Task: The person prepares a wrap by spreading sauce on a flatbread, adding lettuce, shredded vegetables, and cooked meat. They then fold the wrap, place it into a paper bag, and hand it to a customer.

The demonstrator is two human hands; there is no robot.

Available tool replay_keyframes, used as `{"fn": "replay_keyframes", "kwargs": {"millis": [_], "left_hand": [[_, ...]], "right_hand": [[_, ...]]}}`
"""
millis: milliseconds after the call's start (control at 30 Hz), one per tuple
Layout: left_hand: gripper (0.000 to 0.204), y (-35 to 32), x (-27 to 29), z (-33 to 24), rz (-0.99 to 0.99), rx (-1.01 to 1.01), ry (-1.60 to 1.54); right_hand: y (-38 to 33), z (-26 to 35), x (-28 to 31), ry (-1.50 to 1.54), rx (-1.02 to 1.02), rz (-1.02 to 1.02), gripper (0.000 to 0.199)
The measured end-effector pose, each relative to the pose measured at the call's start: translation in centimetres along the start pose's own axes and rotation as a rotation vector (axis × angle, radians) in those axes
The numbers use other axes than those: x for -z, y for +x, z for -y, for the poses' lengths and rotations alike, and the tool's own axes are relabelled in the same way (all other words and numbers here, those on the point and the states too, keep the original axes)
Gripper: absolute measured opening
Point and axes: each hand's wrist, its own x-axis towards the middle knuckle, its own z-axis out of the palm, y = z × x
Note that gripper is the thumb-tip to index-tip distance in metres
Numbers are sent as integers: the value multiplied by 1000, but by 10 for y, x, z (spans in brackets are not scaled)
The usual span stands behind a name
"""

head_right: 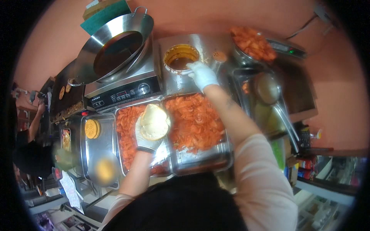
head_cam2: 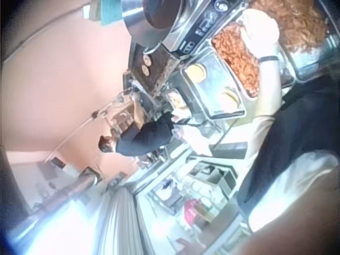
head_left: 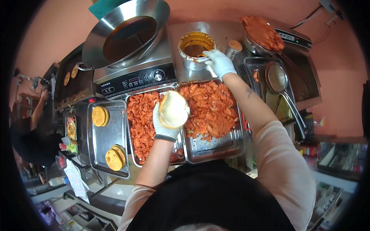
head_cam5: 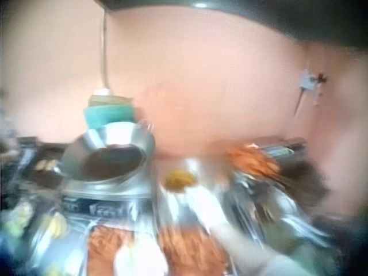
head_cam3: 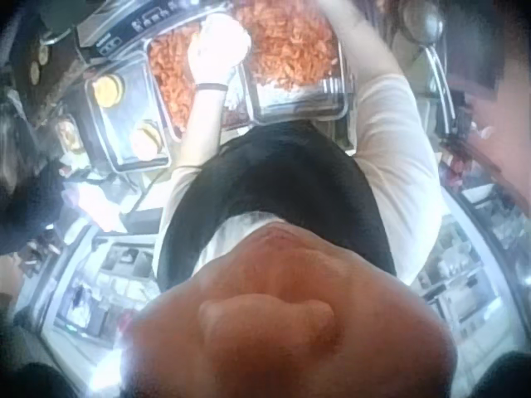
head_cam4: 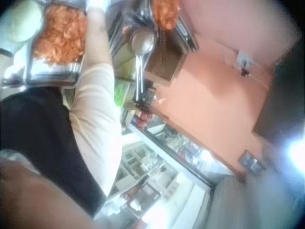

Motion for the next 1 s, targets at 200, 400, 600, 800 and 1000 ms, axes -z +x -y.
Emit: {"fn": "replay_keyframes", "kwargs": {"millis": [200, 400, 600, 800, 1000], "left_hand": [[61, 29, -20, 16, -40, -35, 64], [56, 65, -25, 13, -16, -82, 60], [50, 97, -21, 8, 17, -98, 18], [62, 86, -14, -7, 26, -145, -4], [67, 65, -16, -10, 145, -136, -27]], "right_hand": [[84, -2, -14, -123, -18, 223, 24], [90, -11, -9, 7, -28, 209, 25], [57, -12, 22, 218, -38, 52, 21], [-21, 72, 99, 838, -109, -160, 18], [-93, 138, 57, 786, 240, -24, 23]]}}
